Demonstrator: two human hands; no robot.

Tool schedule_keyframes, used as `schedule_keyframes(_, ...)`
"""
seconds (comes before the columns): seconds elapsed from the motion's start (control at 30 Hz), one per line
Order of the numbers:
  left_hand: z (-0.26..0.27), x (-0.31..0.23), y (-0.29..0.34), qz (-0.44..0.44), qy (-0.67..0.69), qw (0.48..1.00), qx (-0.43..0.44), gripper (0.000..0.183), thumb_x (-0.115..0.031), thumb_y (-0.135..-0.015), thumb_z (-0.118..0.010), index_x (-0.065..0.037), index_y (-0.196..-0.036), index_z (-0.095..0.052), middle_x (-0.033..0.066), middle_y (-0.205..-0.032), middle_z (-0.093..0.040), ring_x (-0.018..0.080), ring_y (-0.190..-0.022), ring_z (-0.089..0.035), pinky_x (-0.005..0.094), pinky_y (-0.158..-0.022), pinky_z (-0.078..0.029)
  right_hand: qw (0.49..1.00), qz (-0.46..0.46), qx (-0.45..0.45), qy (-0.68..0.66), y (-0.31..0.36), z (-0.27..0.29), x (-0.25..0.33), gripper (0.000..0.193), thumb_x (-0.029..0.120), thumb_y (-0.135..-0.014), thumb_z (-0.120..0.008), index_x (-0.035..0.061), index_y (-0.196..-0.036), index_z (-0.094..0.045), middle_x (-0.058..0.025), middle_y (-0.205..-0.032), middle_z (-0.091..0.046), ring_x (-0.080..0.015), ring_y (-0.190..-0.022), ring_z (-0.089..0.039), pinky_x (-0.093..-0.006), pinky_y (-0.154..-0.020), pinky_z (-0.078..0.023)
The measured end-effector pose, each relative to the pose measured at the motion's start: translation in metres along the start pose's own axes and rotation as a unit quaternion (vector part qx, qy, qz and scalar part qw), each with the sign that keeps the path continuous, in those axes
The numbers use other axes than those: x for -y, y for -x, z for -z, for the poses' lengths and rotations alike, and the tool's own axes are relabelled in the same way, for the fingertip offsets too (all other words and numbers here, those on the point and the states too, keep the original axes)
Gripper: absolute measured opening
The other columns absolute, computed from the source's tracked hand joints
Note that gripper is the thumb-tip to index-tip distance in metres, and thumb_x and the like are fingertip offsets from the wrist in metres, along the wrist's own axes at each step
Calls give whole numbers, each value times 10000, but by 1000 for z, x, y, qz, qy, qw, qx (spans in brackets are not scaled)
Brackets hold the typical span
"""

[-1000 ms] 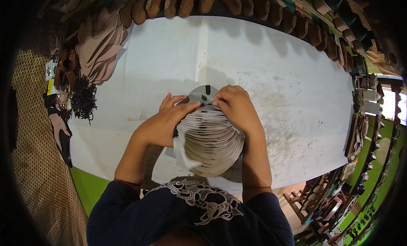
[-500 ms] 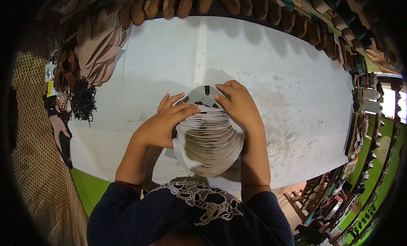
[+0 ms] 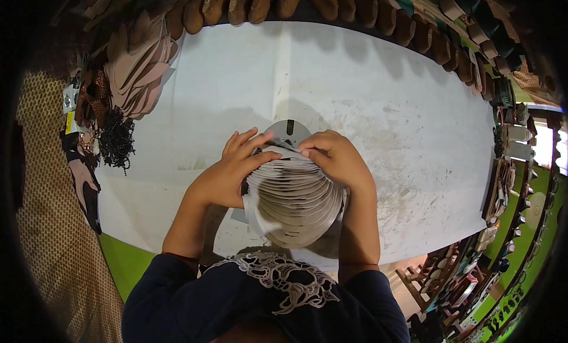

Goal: The recorder is stacking and organizing shoe insoles onto a vertical metal alignment pin on a workbench.

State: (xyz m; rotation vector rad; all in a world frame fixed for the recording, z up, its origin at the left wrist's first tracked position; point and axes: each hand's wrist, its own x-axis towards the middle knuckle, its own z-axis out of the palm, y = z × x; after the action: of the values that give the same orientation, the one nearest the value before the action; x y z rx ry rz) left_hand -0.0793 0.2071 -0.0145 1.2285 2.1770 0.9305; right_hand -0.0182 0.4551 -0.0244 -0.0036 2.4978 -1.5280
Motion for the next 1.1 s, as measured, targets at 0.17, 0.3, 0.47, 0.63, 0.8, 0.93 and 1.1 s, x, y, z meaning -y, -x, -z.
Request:
schedule_keyframes(0.17, 2, -1, -2, 12, 17, 999, 38, 832, -362, -507, -784, -197, -1267, -489, 58, -1343, -470, 385, -1322, -285, 618, -1075, -119, 994, -77, 8, -82, -3, 3, -4, 172, 121, -814, -627, 55, -963, -682, -84, -826, -641, -219, -822, -570, -313, -750, -449)
schedule_keyframes(0.3, 2, -1, -3, 10, 17, 999, 34, 855, -369, -488, -783, -204, -1276, -494, 42, -1345, -481, 384, -1335, -273, 620, -1074, -111, 989, -41, -71, 119, -16, -2, -8, 202, 145, -804, -635, 47, -977, -670, -96, -808, -617, -242, -829, -560, -338, -753, -444)
schedule_keyframes(0.47, 2, 0, -2, 18, 19, 999, 34, 871, -382, -471, -787, -202, -1272, -496, 37, -1331, -495, 382, -1325, -288, 623, -1076, -103, 994, -49, -75, 65, -18, -8, 0, 220, 120, -774, -662, 31, -976, -655, -107, -804, -602, -249, -834, -557, -340, -748, -438)
schedule_keyframes(0.63, 2, 0, -2, 20, 17, 999, 37, 864, -377, -473, -788, -203, -1268, -499, 32, -1338, -488, 384, -1325, -284, 620, -1077, -111, 992, -112, -49, 22, -14, -6, 1, 186, 100, -780, -666, 39, -955, -666, -84, -834, -618, -197, -825, -573, -302, -735, -443)
schedule_keyframes(0.8, 2, -3, -2, 21, 25, 999, 35, 835, -357, -494, -788, -205, -1264, -500, 44, -1368, -456, 402, -1329, -269, 604, -1084, -115, 999, 0, 3, -32, -4, -2, -7, 182, 164, -847, -632, 21, -951, -673, -95, -907, -651, -213, -906, -580, -311, -812, -446)
schedule_keyframes(0.93, -7, 7, -1, -4, 36, 999, -26, 810, -324, -512, -786, -174, -1254, -500, 91, -1363, -450, 410, -1345, -241, 575, -1089, -121, 994, -5, 54, -93, 4, 2, -11, 313, 287, -889, -587, 2, -995, -665, -114, -997, -650, -238, -975, -575, -332, -863, -439)
schedule_keyframes(1.1, -9, 18, -8, 5, 98, 995, 11, 770, -321, -540, -784, -153, -1242, -516, 92, -1363, -460, 388, -1364, -230, 559, -1097, -107, 989, -17, 67, -133, 10, 3, -12, 649, 559, -884, -473, -22, -1144, -602, -158, -1163, -592, -252, -1108, -531, -356, -951, -392)
